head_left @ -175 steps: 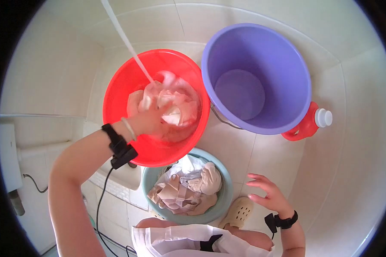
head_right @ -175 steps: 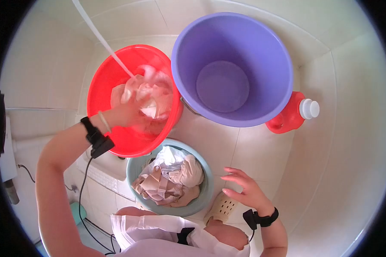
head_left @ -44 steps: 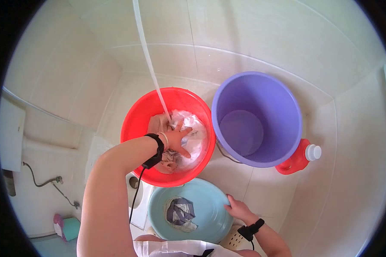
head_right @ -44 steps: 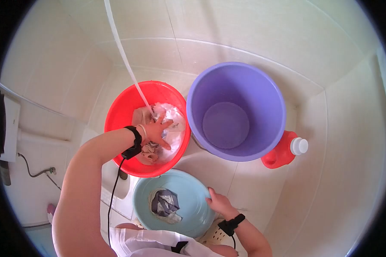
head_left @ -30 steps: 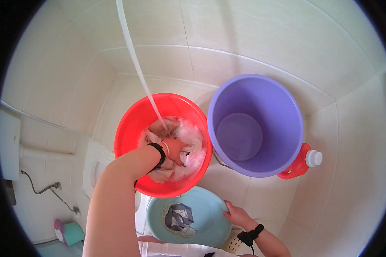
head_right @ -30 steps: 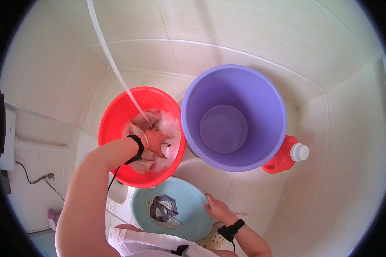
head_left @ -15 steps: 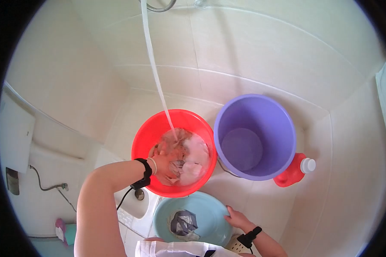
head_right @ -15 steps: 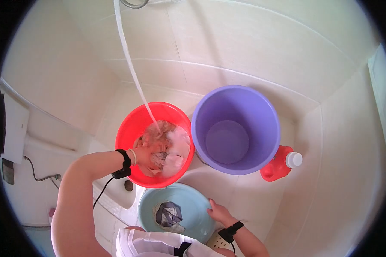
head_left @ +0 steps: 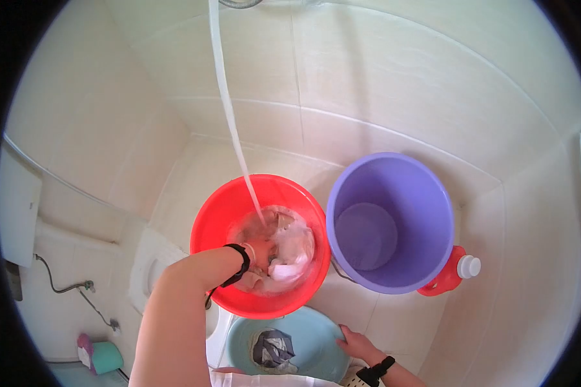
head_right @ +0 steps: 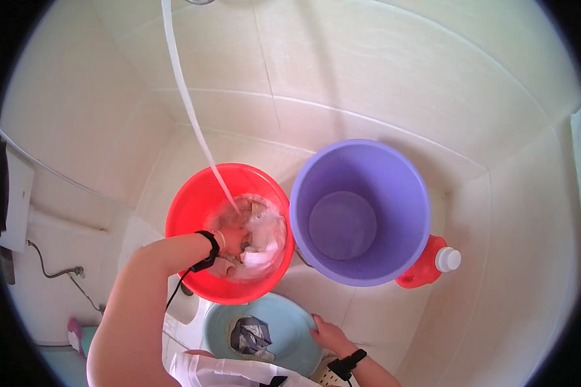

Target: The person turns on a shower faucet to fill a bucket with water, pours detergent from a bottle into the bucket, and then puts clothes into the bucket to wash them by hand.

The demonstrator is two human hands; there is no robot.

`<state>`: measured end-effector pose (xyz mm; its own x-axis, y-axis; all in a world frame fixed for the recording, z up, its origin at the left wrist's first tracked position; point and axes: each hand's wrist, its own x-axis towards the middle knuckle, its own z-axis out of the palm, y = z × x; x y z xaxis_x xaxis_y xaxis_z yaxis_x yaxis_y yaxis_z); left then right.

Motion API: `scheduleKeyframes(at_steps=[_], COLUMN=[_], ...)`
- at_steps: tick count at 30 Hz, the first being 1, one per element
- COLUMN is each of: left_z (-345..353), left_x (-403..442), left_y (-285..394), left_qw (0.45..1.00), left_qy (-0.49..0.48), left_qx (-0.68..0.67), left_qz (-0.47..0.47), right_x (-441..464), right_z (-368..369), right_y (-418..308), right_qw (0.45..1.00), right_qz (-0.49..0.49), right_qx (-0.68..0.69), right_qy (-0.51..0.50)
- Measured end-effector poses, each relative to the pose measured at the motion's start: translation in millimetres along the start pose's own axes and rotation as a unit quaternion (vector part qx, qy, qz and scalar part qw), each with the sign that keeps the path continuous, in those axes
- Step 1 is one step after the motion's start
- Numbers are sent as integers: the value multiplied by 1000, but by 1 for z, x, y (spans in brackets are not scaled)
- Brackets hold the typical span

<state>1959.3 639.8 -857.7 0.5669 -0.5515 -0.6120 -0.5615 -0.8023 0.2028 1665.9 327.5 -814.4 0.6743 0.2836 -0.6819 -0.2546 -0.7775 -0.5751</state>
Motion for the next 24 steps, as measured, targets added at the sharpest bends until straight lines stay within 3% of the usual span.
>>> scheduleKeyframes(at_steps=[2, 5, 6, 10, 12, 13, 15, 16, 17, 19, 20, 22, 24], left_z=[8, 9, -10, 5, 5, 8, -19, -41, -54, -63, -53, -31, -12], left_x=[20, 25, 13, 26, 15, 5, -47, -60, -64, -70, -72, -65, -47], left_y=[-8, -3, 15, 24, 29, 29, 38, 53, 50, 49, 46, 32, 33], left_qw=[995, 997, 991, 984, 975, 976, 972, 993, 994, 982, 981, 981, 979], left_qy=[-96, -40, -6, -65, 29, 26, 171, 77, 77, -147, -148, -55, -40], left_qx=[5, 41, 61, 131, 208, 206, 154, 83, 82, -99, -103, -106, -126], left_qz=[-5, -58, -119, -104, -73, -72, 48, -15, -18, -71, -73, -150, -153], right_x=[2, 10, 12, 12, 13, 10, 2, -1, 0, -7, -9, -11, -10], right_z=[-4, -3, -2, 7, 7, 7, 12, 13, 12, 14, 14, 16, 16], right_y=[-8, -9, -10, -8, -10, -9, -7, -7, -7, -5, -3, -1, 4], right_qw=[999, 1000, 1000, 1000, 1000, 1000, 1000, 999, 999, 999, 999, 999, 999], right_qz=[26, -3, -1, -4, -9, 9, 25, 35, 43, 38, 34, 35, 39], right_qx=[-2, -9, -9, -25, -20, -14, -10, -12, -14, -13, -11, -5, 3], right_qy=[-26, -18, -16, -2, 3, 1, -10, -2, 9, 12, 19, 16, 20])
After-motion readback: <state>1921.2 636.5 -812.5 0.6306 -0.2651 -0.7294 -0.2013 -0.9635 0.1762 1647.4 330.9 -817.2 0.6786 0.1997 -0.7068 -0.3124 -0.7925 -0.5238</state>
